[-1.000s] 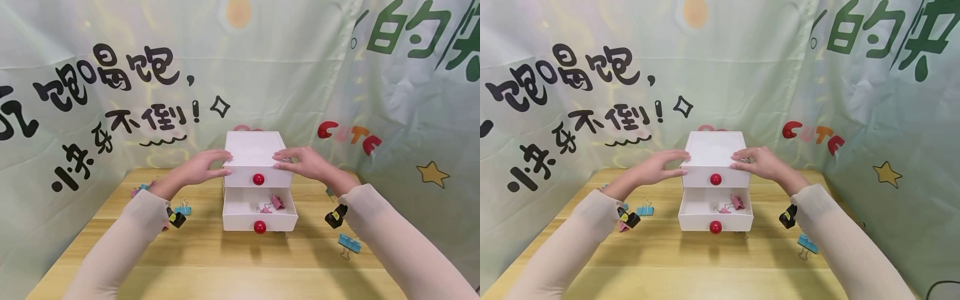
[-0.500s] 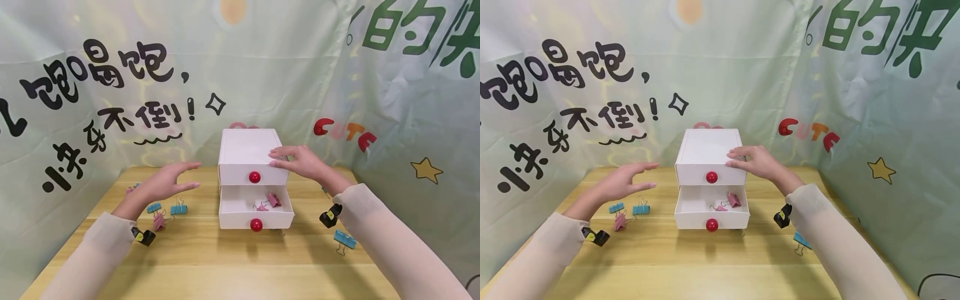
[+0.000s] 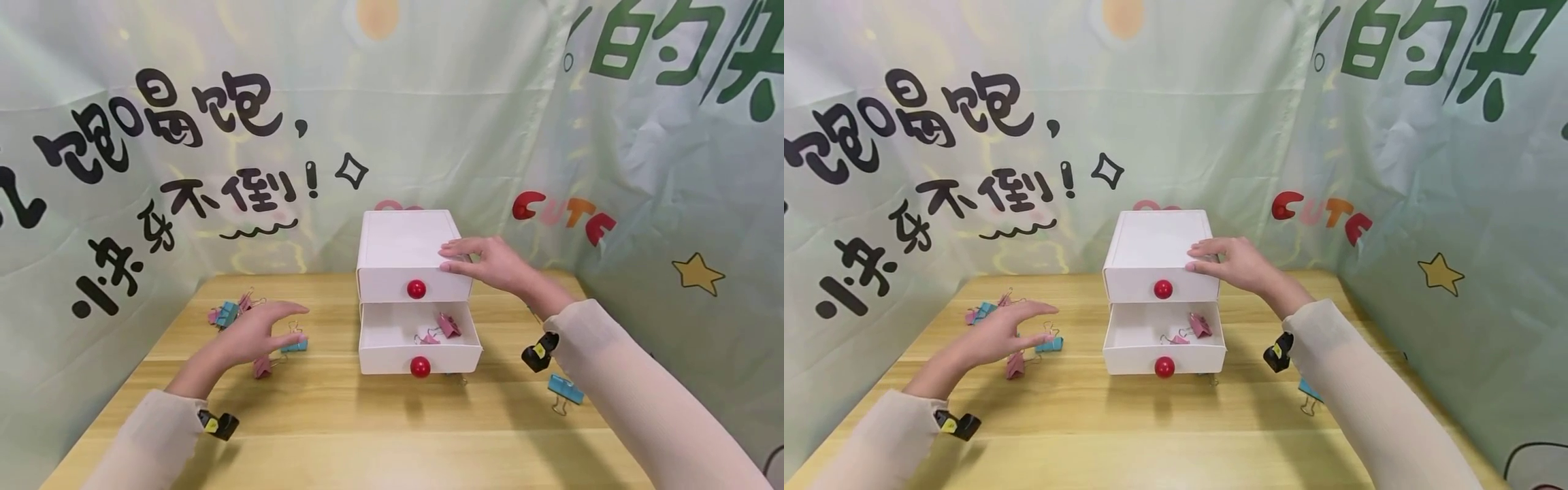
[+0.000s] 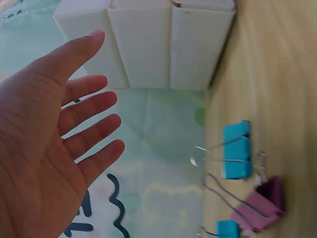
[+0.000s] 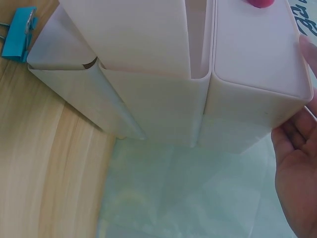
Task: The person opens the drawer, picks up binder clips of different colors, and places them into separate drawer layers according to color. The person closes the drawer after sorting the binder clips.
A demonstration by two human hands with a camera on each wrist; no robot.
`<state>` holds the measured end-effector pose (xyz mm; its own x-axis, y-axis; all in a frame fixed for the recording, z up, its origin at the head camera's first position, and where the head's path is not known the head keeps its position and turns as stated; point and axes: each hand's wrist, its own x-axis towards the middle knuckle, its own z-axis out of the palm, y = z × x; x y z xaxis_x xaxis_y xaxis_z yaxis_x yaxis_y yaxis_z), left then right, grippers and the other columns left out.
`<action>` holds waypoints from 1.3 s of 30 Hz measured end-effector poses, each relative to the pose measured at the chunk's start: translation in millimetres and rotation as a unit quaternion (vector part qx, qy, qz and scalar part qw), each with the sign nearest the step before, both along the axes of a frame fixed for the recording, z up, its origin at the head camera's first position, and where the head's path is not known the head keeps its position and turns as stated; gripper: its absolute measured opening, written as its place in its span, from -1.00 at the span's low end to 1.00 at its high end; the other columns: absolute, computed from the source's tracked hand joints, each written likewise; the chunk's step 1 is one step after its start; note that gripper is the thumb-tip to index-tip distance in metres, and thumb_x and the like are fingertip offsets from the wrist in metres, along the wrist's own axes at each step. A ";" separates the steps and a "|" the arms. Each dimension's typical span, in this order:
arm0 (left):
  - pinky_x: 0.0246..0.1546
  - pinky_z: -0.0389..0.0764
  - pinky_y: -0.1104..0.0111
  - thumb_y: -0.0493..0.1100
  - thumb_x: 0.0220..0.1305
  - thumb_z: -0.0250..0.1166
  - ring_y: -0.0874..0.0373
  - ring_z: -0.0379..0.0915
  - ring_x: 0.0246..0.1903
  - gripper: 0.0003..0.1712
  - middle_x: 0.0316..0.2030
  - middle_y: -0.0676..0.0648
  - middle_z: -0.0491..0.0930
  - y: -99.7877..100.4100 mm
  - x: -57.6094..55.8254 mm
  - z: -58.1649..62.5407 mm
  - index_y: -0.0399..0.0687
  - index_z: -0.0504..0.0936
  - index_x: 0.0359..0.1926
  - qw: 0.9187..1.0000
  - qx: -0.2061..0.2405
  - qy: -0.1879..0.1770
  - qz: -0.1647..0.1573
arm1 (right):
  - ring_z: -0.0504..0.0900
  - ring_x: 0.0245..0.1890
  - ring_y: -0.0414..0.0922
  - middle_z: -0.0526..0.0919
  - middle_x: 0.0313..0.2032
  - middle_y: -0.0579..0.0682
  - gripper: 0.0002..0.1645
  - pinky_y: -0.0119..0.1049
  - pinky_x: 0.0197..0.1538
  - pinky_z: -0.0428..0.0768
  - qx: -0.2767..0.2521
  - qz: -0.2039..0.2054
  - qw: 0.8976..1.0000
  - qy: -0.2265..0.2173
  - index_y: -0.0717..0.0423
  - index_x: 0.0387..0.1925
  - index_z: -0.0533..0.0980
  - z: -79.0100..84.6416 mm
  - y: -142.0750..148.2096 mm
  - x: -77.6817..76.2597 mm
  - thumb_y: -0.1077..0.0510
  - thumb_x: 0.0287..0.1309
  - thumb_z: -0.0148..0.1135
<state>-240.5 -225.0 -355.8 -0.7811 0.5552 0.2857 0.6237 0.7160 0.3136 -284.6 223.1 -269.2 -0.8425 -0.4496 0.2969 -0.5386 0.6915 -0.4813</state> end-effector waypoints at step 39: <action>0.11 0.43 -0.12 0.13 0.08 0.47 -0.21 0.45 0.08 -0.16 0.12 -0.28 0.51 -62.5 2.2 -75.2 -0.22 0.46 0.27 0.987 -0.003 -0.125 0.104 | 0.35 0.33 -0.01 0.51 0.25 -0.07 -0.35 0.26 0.38 -0.02 0.001 -0.011 1.000 0.002 -0.13 0.19 0.58 -4.3 -0.1 3.0 -0.32 0.15 0.27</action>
<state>-238.3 -287.6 -431.0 -0.9239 0.3768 0.0663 0.3667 0.8227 0.4343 -281.6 223.1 -273.4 -0.8513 -0.4313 0.2989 -0.5247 0.7042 -0.4784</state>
